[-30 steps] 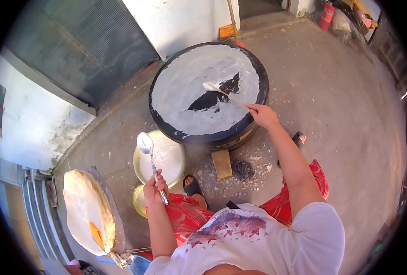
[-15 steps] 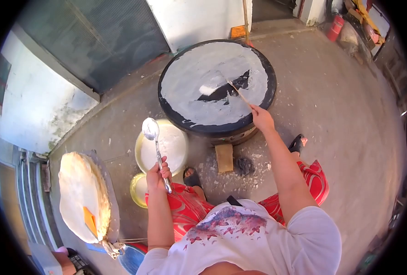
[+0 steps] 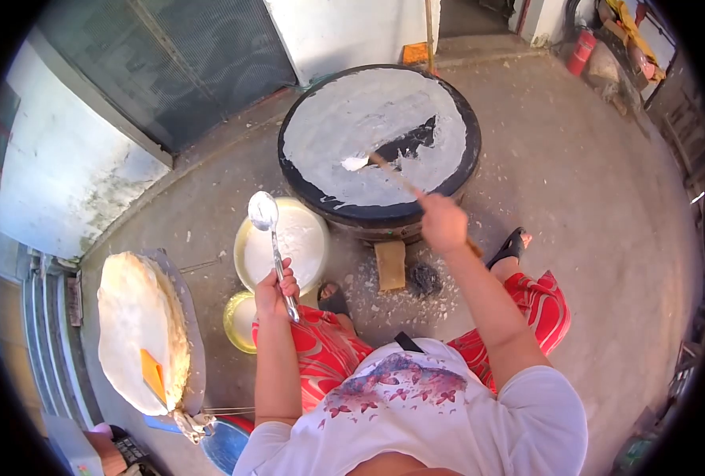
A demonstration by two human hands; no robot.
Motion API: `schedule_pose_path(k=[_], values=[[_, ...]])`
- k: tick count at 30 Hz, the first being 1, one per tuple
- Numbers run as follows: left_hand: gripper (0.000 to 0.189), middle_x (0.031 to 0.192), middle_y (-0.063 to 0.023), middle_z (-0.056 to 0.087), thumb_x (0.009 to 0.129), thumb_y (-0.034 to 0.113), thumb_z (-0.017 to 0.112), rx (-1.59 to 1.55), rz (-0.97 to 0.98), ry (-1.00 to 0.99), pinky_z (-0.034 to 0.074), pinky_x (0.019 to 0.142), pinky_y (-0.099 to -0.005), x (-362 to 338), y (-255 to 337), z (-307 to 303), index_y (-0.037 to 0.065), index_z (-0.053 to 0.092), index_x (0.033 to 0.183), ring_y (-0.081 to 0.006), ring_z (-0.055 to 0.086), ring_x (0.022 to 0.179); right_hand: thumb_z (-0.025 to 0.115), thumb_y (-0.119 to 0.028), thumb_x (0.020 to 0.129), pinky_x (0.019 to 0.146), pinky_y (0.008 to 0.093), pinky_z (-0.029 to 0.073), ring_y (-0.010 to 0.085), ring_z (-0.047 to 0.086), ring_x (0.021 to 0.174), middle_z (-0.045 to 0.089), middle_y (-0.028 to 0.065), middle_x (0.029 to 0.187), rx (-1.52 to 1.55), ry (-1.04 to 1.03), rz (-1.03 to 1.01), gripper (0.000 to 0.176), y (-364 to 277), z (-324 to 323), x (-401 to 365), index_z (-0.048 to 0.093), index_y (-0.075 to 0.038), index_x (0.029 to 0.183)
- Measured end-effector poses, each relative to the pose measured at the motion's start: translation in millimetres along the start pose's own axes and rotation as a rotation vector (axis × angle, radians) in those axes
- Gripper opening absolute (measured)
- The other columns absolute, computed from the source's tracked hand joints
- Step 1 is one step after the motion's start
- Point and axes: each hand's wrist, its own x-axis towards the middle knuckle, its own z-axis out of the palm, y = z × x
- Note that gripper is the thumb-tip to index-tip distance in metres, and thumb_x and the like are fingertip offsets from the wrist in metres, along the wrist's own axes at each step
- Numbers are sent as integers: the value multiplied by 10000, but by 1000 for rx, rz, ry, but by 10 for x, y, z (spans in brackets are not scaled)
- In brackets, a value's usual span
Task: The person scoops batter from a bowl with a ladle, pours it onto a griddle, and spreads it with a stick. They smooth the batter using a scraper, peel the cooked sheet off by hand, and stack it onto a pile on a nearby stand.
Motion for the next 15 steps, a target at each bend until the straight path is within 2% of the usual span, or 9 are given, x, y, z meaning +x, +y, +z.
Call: schedule_pose_path(k=[2,4,7,8,10,12,14,15], values=[[286,725,-48,450,907,154,355,-9,-5,30,335,406,-196,-24,-9,65,-55,441,1082,-88,384,505,494,-83,722,566,336,465,209,542,691,522,27,769,-46,-58,-143,397,-211,304,-184,532,-165,1109],[294,718,-40,451,908,155,351,-17,-7,61,330,393,-187,-38,-14,90,-55,435,1096,-80,380,500,475,-87,737,566,334,461,206,542,692,520,28,772,-62,-66,-150,381,-201,413,-246,526,-156,1109],[288,714,-39,451,906,150,353,-9,-3,68,327,388,-184,-35,1,33,-53,437,1092,-79,379,492,503,-95,740,584,351,464,231,551,696,528,57,783,-140,-66,39,380,131,392,-116,527,-150,1115],[284,726,-49,453,909,156,352,0,-7,36,334,404,-193,-12,32,-28,-51,439,1083,-87,383,500,503,-95,740,584,351,464,231,551,696,528,57,783,-142,-66,40,380,185,396,-68,527,-150,1115],[281,738,-58,455,911,161,351,10,-18,-1,341,419,-202,2,41,-37,-50,441,1074,-94,388,508,532,-73,691,625,375,471,249,562,709,541,58,790,66,-59,292,447,207,209,26,535,-175,1126],[288,742,-59,457,913,166,345,-21,-1,27,341,417,-203,1,51,-27,-50,441,1079,-96,387,507,520,-83,701,638,381,474,254,564,715,544,64,802,151,-25,292,454,104,180,-85,525,-181,1145],[296,747,-60,457,915,173,341,-30,-11,18,342,417,-204,13,55,-31,-49,440,1083,-96,389,509,523,-82,705,640,388,472,262,563,719,547,74,812,93,-141,15,454,41,185,-223,522,-190,1146],[295,747,-60,458,915,172,340,-37,-14,19,343,418,-205,14,52,-30,-49,440,1083,-96,390,509,532,-82,704,641,393,471,264,561,715,545,80,816,30,-121,14,460,149,229,-225,517,-195,1150]])
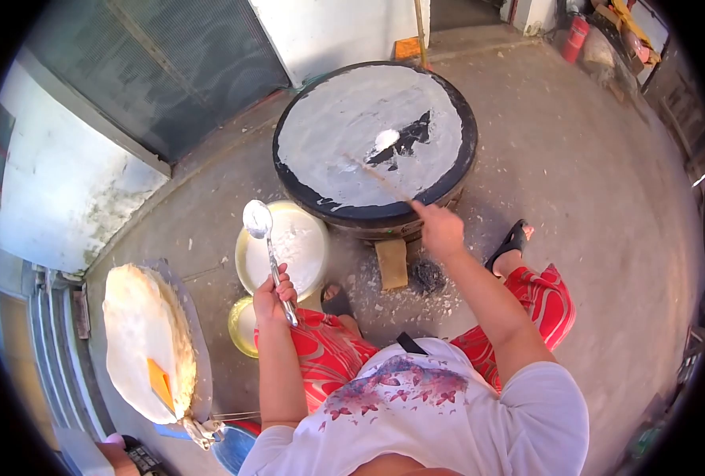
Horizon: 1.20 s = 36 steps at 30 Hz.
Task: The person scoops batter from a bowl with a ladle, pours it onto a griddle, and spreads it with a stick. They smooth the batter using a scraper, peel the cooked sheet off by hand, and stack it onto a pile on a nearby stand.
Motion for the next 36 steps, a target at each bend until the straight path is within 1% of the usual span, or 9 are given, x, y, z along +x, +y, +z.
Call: schedule_pose_path(k=[6,9,10,17,21,25,27,33,36], values=[[291,736,-59,455,916,166,334,16,-4,28,337,404,-201,-31,-37,70,-48,440,1081,-92,384,502,517,-76,709,684,389,472,273,583,779,578,85,854,55,98,390,420,472,-42,278,548,-179,1115],[286,727,-58,454,917,163,333,16,8,47,330,392,-196,-35,-36,72,-47,441,1078,-89,379,495,513,-58,714,680,394,464,279,569,767,566,89,824,263,276,225,420,266,36,65,540,-183,1114],[285,723,-58,454,917,164,333,10,14,53,327,387,-194,-24,-46,80,-47,442,1076,-88,377,493,514,-51,711,677,394,468,275,571,768,573,87,841,152,77,200,435,204,-70,14,537,-189,1123],[284,710,-49,444,919,168,327,44,-8,60,325,388,-193,-3,-46,88,-45,449,1063,-81,374,490,491,-69,714,701,386,470,286,578,848,592,88,926,-75,49,468,442,774,-200,335,532,-191,1137],[285,706,-45,441,920,169,325,40,9,75,321,391,-189,-1,-43,82,-43,450,1062,-78,373,491,445,-141,803,779,396,457,320,564,921,586,126,1030,201,6,617,357,685,-184,229,515,-174,1151],[285,704,-41,443,920,167,324,47,25,75,323,391,-188,1,-77,101,-43,451,1064,-79,373,488,423,-197,845,803,392,450,328,554,947,578,145,1053,394,102,481,317,1034,-112,288,528,-174,1143],[284,702,-40,443,919,165,324,46,8,74,323,390,-189,6,-73,97,-44,451,1065,-79,373,488,430,-221,850,828,391,435,310,552,968,580,127,1058,337,-69,700,314,1292,-200,513,525,-216,1149],[279,698,-38,444,916,155,326,44,-2,90,326,395,-192,30,-34,84,-45,450,1067,-82,374,490,447,-228,849,732,358,462,276,595,842,623,122,925,528,-255,528,294,1451,-342,331,571,-239,1116],[275,705,-40,448,913,150,332,33,-8,50,332,400,-197,41,-26,48,-44,449,1068,-85,380,492,451,-248,846,714,341,460,263,595,811,628,112,904,677,-85,619,290,1672,-154,224,580,-234,1105]])
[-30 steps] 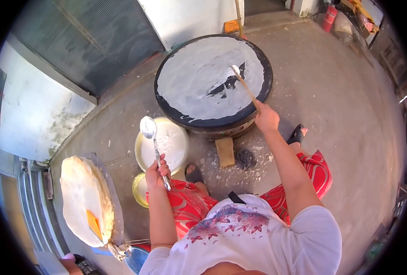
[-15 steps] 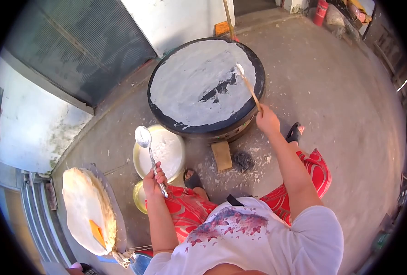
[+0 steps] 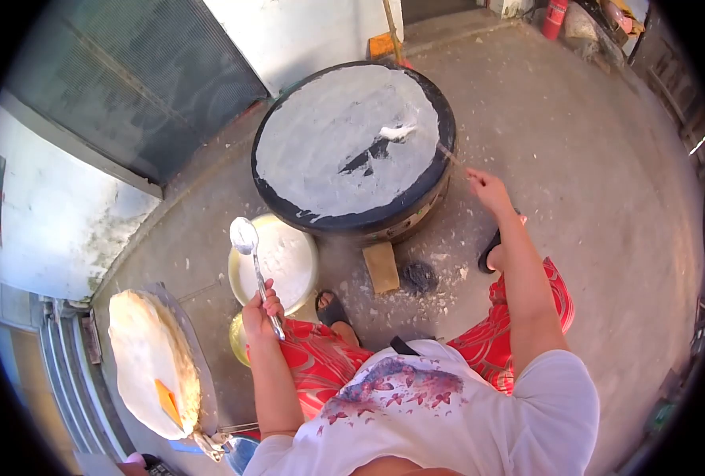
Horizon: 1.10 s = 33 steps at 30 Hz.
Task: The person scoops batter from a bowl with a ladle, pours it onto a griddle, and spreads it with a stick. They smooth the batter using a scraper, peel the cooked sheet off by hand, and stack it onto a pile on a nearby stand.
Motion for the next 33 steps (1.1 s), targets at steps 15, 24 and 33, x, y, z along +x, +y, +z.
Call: schedule_pose_path(k=[15,24,33], values=[[287,744,-63,460,909,160,343,83,15,-32,345,415,-200,-42,-16,5,-56,438,1071,-96,394,505,463,-267,834,776,368,460,282,580,901,614,101,970,-213,6,3,285,-397,655,-620,575,-299,1095],[272,732,-57,453,907,158,363,175,-2,-85,328,420,-200,-73,-21,-22,-54,448,1055,-93,385,508,457,-259,833,789,361,457,267,574,914,607,90,992,-268,-29,-52,293,-654,838,-861,570,-267,1103],[296,724,-81,476,899,175,378,364,57,-115,334,415,-218,-152,-7,-75,-52,463,1070,-111,400,511,504,-171,781,664,360,469,248,572,804,584,48,814,-532,72,-292,309,-837,483,-1190,588,-239,1070]])
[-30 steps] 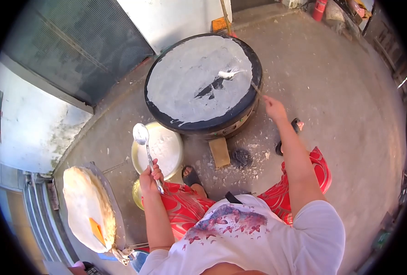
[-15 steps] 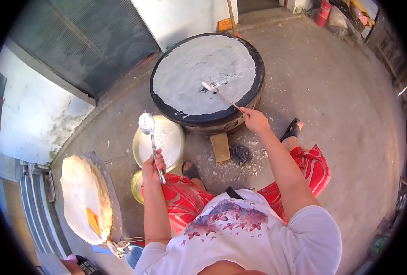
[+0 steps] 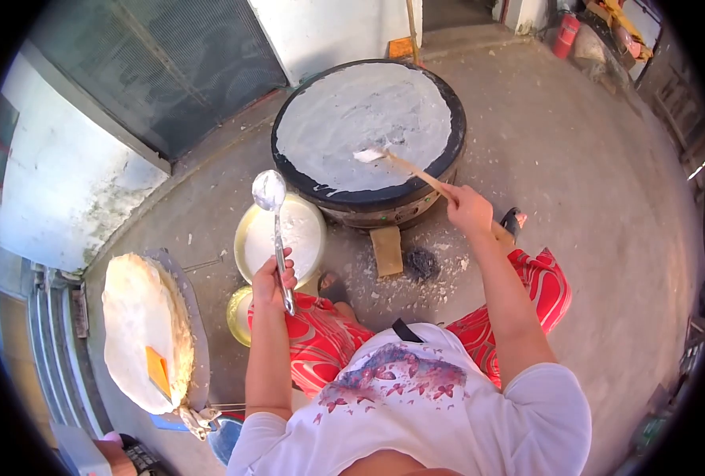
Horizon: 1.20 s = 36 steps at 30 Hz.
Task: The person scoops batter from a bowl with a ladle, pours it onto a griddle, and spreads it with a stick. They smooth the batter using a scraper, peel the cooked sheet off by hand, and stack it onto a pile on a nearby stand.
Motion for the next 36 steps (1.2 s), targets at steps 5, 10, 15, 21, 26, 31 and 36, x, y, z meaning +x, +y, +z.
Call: schedule_pose_path(k=[5,10,15,21,26,31,36], values=[[293,727,-95,484,893,168,376,36,7,-12,329,412,-222,-63,-40,109,-49,473,1064,-117,398,505,534,-81,693,611,362,464,239,555,742,543,35,795,-204,201,-254,435,-369,562,-313,547,-181,1116],[285,709,-97,494,888,160,380,63,10,5,327,403,-222,-171,-51,128,-47,480,1056,-120,404,496,541,-85,690,612,363,468,242,560,735,552,52,823,-304,115,-135,484,-91,463,-409,510,-180,1163],[283,681,-85,512,882,162,392,84,20,-11,327,382,-224,-310,-80,232,-45,484,1052,-124,418,474,514,-129,758,715,394,460,313,565,834,577,121,931,135,64,111,400,-38,445,-479,512,-122,1158],[284,667,-102,526,874,157,386,158,28,-79,339,380,-230,-382,-148,403,-44,480,1053,-132,429,467,466,-236,836,766,398,453,336,560,900,603,152,961,262,42,239,295,304,452,-83,554,-145,1103],[276,663,-110,528,872,151,370,165,4,-82,344,371,-242,-371,-204,549,-37,476,1044,-142,437,458,467,-213,837,757,370,458,318,577,887,603,160,964,282,-114,142,280,196,187,-256,576,-159,1090],[237,650,-117,533,880,148,375,261,30,-59,355,364,-264,-317,-317,690,-24,481,1005,-157,446,443,495,-220,822,742,352,464,297,595,858,615,141,937,403,89,190,277,395,470,-323,592,-149,1072],[201,640,-105,548,882,147,383,421,71,-26,364,363,-268,-124,-430,809,4,499,960,-145,453,431,467,-152,859,640,270,460,132,592,652,631,94,757,507,-72,76,275,165,615,-423,573,-107,1109]])
